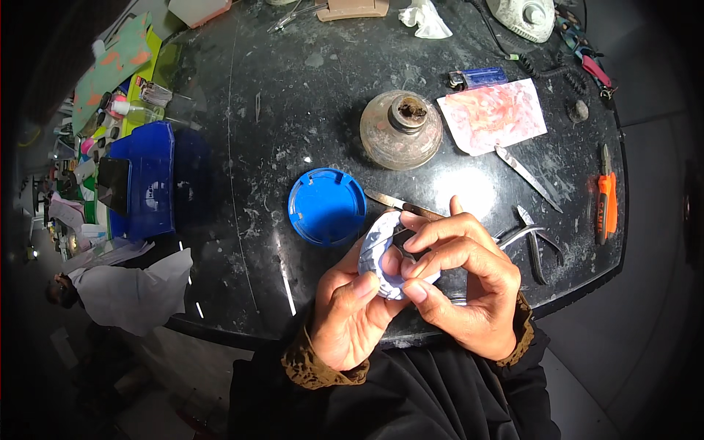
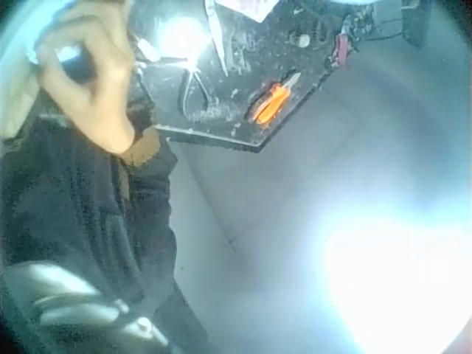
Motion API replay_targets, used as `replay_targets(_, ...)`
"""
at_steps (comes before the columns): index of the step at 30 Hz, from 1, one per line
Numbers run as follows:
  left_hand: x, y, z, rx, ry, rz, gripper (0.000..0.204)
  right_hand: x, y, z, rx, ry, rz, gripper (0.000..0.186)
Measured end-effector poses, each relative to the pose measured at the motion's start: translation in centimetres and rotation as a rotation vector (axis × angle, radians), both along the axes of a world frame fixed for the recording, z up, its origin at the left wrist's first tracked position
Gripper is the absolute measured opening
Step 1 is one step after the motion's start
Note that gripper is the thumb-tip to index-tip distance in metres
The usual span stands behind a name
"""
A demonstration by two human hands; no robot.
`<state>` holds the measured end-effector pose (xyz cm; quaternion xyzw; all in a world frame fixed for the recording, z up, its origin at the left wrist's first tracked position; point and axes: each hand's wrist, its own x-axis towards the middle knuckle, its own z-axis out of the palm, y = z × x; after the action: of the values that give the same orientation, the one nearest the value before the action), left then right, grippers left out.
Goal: The person holds a dental model and uses a tool to fit a metal wire around the base of the teeth, bending the wire by hand and checking its position against the plaster surface.
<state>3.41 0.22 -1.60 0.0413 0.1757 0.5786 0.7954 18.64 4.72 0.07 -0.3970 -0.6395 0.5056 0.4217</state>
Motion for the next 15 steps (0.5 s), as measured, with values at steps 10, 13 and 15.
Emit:
replay_targets(10, -0.3, -0.3, -0.3, -0.007, -0.041, 0.020, 0.044, 0.0, -1.0, 0.3, -0.058, 0.026, -0.092, 0.029)
replay_targets(13, -0.4, 0.0, -0.1, 0.014, -0.052, 0.033, 0.046, -0.1, -0.5, 0.2, -0.010, 0.002, -0.043, 0.024)
replay_targets(15, -0.3, -0.3, 0.1, -0.004, -0.050, 0.033, 0.048, -0.1, -0.7, 0.2, -0.021, -0.002, -0.041, 0.022)
